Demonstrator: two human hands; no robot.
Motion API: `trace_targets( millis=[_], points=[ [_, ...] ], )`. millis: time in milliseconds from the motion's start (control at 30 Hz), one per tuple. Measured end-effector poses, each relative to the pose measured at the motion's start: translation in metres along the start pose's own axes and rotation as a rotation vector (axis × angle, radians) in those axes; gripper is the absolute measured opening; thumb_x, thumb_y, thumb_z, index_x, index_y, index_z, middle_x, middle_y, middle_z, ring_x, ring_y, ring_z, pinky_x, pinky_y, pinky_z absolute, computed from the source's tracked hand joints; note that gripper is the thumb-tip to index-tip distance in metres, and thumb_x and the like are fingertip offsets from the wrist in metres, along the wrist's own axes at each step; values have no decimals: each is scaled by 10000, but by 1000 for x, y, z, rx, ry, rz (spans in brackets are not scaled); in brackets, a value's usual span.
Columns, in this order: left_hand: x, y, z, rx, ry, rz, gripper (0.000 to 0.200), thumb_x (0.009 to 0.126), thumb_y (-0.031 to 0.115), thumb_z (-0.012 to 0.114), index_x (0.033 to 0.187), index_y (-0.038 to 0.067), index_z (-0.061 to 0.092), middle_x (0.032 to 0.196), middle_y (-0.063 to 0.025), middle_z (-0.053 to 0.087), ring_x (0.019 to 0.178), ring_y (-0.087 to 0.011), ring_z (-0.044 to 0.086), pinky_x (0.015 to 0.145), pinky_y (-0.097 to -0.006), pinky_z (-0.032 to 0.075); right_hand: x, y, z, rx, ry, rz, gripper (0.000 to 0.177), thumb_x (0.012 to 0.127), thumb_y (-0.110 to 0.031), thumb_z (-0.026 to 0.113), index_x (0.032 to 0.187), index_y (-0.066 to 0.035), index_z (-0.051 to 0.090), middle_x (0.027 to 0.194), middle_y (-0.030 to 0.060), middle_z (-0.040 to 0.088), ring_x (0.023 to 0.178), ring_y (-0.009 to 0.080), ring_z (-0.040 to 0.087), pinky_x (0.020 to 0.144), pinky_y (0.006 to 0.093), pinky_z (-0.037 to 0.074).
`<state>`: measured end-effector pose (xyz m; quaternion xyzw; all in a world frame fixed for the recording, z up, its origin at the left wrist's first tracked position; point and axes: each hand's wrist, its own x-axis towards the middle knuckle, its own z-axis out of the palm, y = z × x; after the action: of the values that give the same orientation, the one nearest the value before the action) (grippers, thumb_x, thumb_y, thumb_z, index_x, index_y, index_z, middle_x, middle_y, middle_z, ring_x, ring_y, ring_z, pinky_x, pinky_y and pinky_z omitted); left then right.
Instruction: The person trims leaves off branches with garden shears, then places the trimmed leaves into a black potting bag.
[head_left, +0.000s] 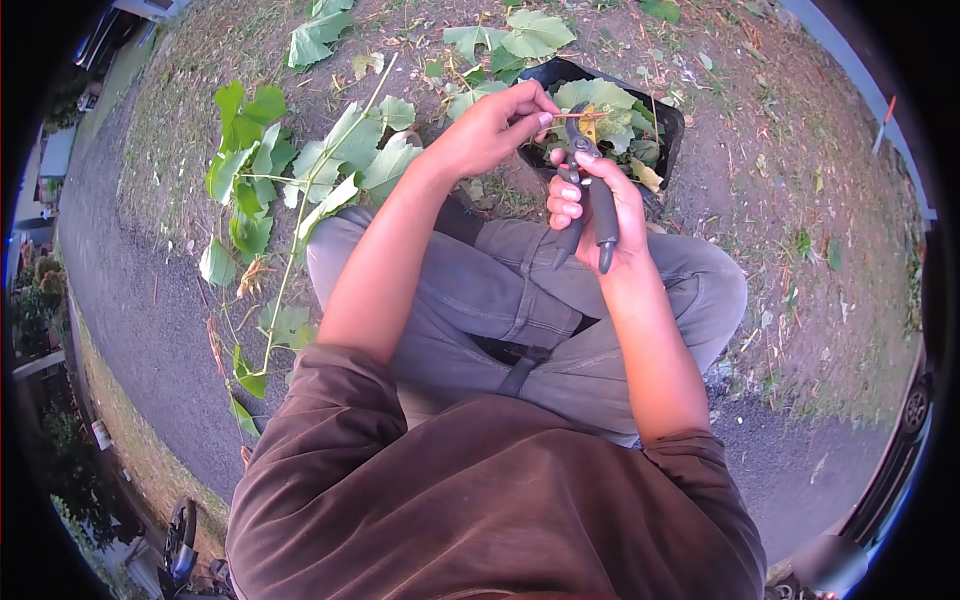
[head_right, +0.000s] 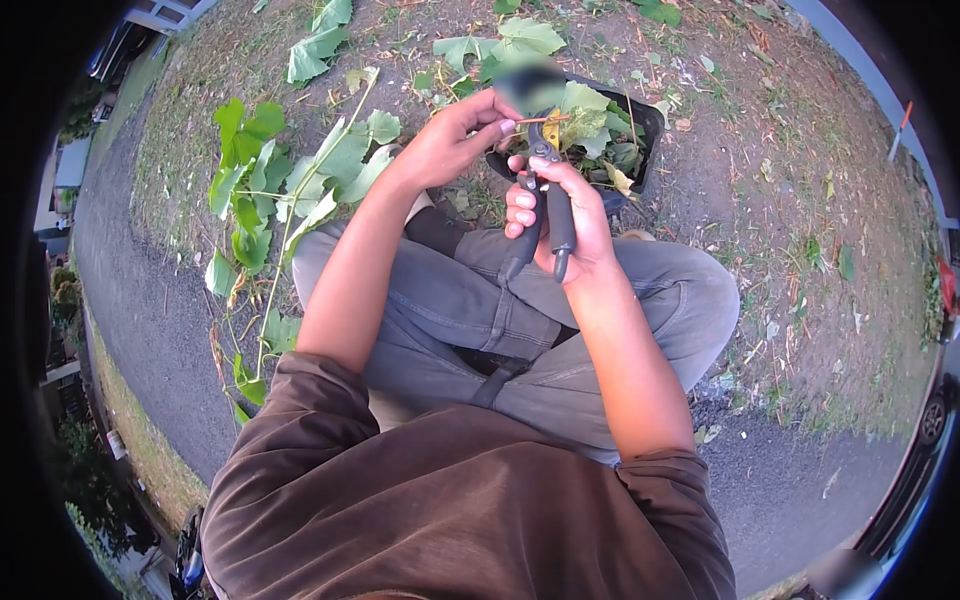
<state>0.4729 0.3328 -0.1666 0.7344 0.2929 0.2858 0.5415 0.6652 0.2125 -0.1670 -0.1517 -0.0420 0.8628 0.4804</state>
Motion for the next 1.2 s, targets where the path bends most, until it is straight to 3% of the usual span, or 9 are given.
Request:
trace_targets(
  millis=[133,233,767,833,967,1100,1200],
  points=[
    [-1,2,-3,22,0,7,115,1102,94,583,1168,4,609,899,6,636,872,-69,565,798,-269,469,-4,0,14,56,24,-74,447,1029,-308,550,1313,36,568,874,94,598,795,211,621,816,403,551],
    [-1,5,-7,-6,-16,12,115,1103,105,590,1158,6,612,910,10,636,882,-68,566,800,-270,470,-7,-4,13,166,-89,-38,563,1003,-305,525,1391,104,514,955,153,609,898,264,632,903,438,548],
    [-10,-2,-32,-87,1,-18,122,1085,118,635,1135,7,629,943,7,649,888,-69,600,813,-268,495,-15,-11,23,72,-196,126,661,988,-341,476,1453,129,464,1069,265,647,998,381,689,1023,572,544],
    [-7,-4,-35,-81,-1,-13,121,1084,118,637,1130,6,630,944,6,652,885,-69,601,809,-268,495,-17,-14,25,-19,-86,113,637,991,-340,474,1445,107,481,1025,240,652,937,361,688,983,550,561],
    [-6,-5,-35,-93,-13,-19,118,1084,120,638,1121,9,631,943,8,656,884,-66,603,802,-267,494,-20,-14,25,-72,-83,135,613,989,-337,463,1441,76,500,965,196,654,882,325,678,918,513,571],
    [-6,-6,-31,-106,13,-23,124,1083,127,643,1122,11,631,941,11,657,886,-65,605,802,-270,497,-18,-2,34,-208,145,81,445,1081,-393,586,1301,-6,595,764,40,587,615,150,590,582,323,522],
    [-4,-6,-28,-171,12,7,133,1080,132,649,1133,11,636,952,10,662,890,-67,609,811,-265,497,-16,4,30,-258,135,58,403,1080,-359,593,1298,-19,595,760,33,578,621,145,587,580,318,514]
  ],
)
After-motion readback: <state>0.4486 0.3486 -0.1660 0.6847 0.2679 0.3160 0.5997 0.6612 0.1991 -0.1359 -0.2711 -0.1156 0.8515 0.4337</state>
